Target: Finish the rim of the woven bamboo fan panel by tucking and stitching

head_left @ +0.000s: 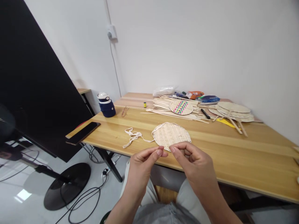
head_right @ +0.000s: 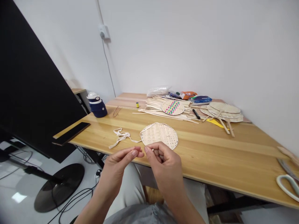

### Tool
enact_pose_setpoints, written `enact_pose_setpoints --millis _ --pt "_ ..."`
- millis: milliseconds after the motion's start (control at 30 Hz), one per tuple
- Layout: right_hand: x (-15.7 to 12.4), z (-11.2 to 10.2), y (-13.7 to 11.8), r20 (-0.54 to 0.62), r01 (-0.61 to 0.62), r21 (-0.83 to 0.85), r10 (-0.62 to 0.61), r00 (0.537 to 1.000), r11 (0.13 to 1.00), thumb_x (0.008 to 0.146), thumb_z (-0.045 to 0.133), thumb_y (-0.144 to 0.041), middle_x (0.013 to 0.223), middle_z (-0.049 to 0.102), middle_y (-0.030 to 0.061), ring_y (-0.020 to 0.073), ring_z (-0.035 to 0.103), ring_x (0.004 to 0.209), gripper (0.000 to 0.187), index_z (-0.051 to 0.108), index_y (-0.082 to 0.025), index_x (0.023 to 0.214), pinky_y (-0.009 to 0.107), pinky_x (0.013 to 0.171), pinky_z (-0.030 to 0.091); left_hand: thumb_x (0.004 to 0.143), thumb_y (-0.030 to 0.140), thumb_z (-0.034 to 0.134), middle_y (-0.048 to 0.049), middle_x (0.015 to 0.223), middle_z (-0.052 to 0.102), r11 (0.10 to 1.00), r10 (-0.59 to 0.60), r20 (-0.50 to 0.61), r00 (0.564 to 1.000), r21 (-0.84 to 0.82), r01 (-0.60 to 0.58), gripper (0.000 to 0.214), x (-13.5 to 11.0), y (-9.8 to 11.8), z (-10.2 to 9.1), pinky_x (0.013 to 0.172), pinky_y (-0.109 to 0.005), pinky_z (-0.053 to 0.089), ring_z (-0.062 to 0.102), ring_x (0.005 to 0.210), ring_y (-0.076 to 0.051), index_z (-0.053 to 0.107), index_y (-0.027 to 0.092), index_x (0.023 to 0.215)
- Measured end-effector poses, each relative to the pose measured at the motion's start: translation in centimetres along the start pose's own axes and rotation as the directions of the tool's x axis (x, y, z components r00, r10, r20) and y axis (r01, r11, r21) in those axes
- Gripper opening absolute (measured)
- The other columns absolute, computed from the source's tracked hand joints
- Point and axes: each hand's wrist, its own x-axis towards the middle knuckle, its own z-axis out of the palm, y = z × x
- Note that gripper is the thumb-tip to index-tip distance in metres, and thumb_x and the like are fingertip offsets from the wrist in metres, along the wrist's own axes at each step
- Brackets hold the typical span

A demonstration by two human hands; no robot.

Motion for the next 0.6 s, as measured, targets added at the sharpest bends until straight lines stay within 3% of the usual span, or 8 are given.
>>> enact_pose_setpoints --millis 167,300,433,600 --pt "0.3 1.0 -0.7 0.062 0.135 -0.021 -0.133 0.989 0.991 0.084 0.061 -0.023 0.071 0.064 0.0012 0.0136 0.059 0.066 0.013 0.066 -0.021 0.072 0.023 0.057 0.047 0.073 0.027 0.076 -0.0034 0.080 0.078 0.998 0.035 0.005 0.999 -0.048 -0.035 0.012 -0.2 0.0 -0.3 0.092 -0.035 0.052 0.072 0.090 -0.023 0.080 0.022 0.083" --pt "0.4 1.5 -0.8 0.034 0.272 -0.072 -0.270 0.962 0.960 0.082 0.062 -0.015 0.081 0.060 0.0024 0.0149 0.059 0.078 0.010 0.065 -0.020 0.074 0.024 0.065 0.052 0.073 0.026 0.076 -0.0049 0.084 0.078 0.996 0.015 -0.002 1.000 -0.086 -0.015 0.013 -0.3 0.1 -0.3 0.090 -0.036 0.054 0.073 0.087 -0.024 0.079 0.020 0.085" --pt "0.3 1.9 -0.4 0.053 0.227 0.008 -0.227 0.972 0.974 0.084 0.060 -0.015 0.092 0.060 0.0048 0.0163 0.060 0.092 0.010 0.064 -0.020 0.076 0.025 0.073 0.057 0.075 0.024 0.075 -0.0040 0.084 0.078 0.995 0.005 -0.007 1.000 -0.097 -0.006 0.010 -0.4 0.3 -0.4 0.089 -0.032 0.054 0.073 0.086 -0.022 0.079 0.021 0.083" --pt "0.1 2.3 -0.2 0.078 0.165 0.058 -0.169 0.982 0.985 0.085 0.060 -0.017 0.095 0.060 0.0054 0.0161 0.062 0.092 0.010 0.062 -0.019 0.076 0.025 0.075 0.058 0.076 0.023 0.074 -0.0020 0.083 0.078 0.994 0.008 0.009 1.000 -0.109 -0.007 0.008 -0.4 0.3 -0.6 0.085 -0.025 0.055 0.073 0.085 -0.019 0.079 0.023 0.082"
